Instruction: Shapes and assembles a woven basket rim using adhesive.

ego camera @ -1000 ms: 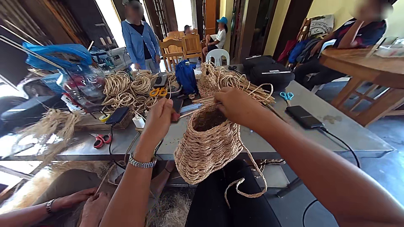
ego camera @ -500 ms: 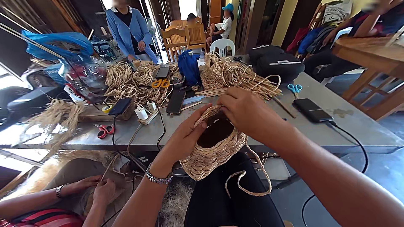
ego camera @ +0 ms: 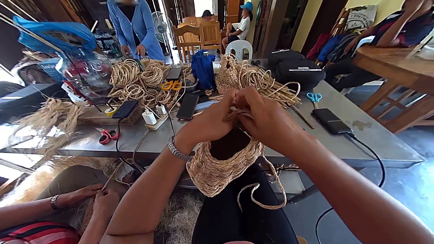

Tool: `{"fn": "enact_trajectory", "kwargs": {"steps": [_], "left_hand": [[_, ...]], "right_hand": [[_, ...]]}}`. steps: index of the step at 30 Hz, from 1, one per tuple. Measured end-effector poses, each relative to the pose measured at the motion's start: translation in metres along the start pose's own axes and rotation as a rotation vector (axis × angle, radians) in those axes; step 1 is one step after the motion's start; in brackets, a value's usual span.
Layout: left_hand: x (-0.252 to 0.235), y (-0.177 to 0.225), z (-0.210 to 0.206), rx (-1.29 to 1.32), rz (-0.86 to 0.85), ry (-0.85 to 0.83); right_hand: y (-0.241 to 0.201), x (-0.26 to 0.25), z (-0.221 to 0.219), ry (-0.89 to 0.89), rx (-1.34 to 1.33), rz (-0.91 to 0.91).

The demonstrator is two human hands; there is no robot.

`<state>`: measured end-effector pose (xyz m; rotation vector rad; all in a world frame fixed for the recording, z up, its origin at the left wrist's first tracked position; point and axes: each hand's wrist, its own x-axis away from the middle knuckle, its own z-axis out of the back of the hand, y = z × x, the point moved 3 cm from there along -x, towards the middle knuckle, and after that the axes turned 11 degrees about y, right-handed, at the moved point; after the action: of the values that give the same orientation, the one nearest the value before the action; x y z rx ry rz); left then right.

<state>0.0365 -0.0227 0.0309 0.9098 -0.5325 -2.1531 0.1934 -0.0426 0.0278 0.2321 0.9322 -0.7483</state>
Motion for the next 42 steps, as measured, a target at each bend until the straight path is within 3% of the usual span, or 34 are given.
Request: {"fn": "enact_trajectory", "kwargs": {"steps": [3, 7, 13, 18, 24, 28, 33, 37, 42], "left_hand": [[-0.002, -0.013, -0.005, 0.019, -0.085, -0.004], [0.012, -0.007, -0.007, 0.017, -0.048, 0.083], [0.001, -0.012, -0.002, 0.033, 0.072, 0.135], [-0.008, -0.025, 0.006, -0.05, 0.16, 0.237], [0.0, -0.032, 0.014, -0.006, 0.294, 0.508], [0.0, -0.037, 0.012, 0.049, 0.354, 0.463], [0.001, -0.048, 0.008, 0.218, 0.303, 0.485], [-0.01, -0.06, 0.007, 0.194, 0.259, 0.504], [0.007, -0.041, 0.005, 0.097, 0.284, 0.51]], "right_hand": [[0.007, 0.008, 0.008, 0.025, -0.138, -0.107], [0.007, 0.036, 0.019, 0.141, -0.131, -0.235], [0.01, 0.062, 0.011, 0.16, -0.228, -0.37], [0.02, 0.028, 0.006, 0.117, -0.252, -0.359], [0.037, -0.031, -0.017, 0.042, -0.13, -0.268], [0.04, -0.045, -0.028, -0.018, -0.097, -0.264], [0.039, -0.051, -0.019, -0.052, -0.043, -0.275], [0.032, -0.062, -0.009, -0.162, -0.093, -0.39], [0.03, -0.074, 0.0, -0.241, 0.032, -0.304]]}}
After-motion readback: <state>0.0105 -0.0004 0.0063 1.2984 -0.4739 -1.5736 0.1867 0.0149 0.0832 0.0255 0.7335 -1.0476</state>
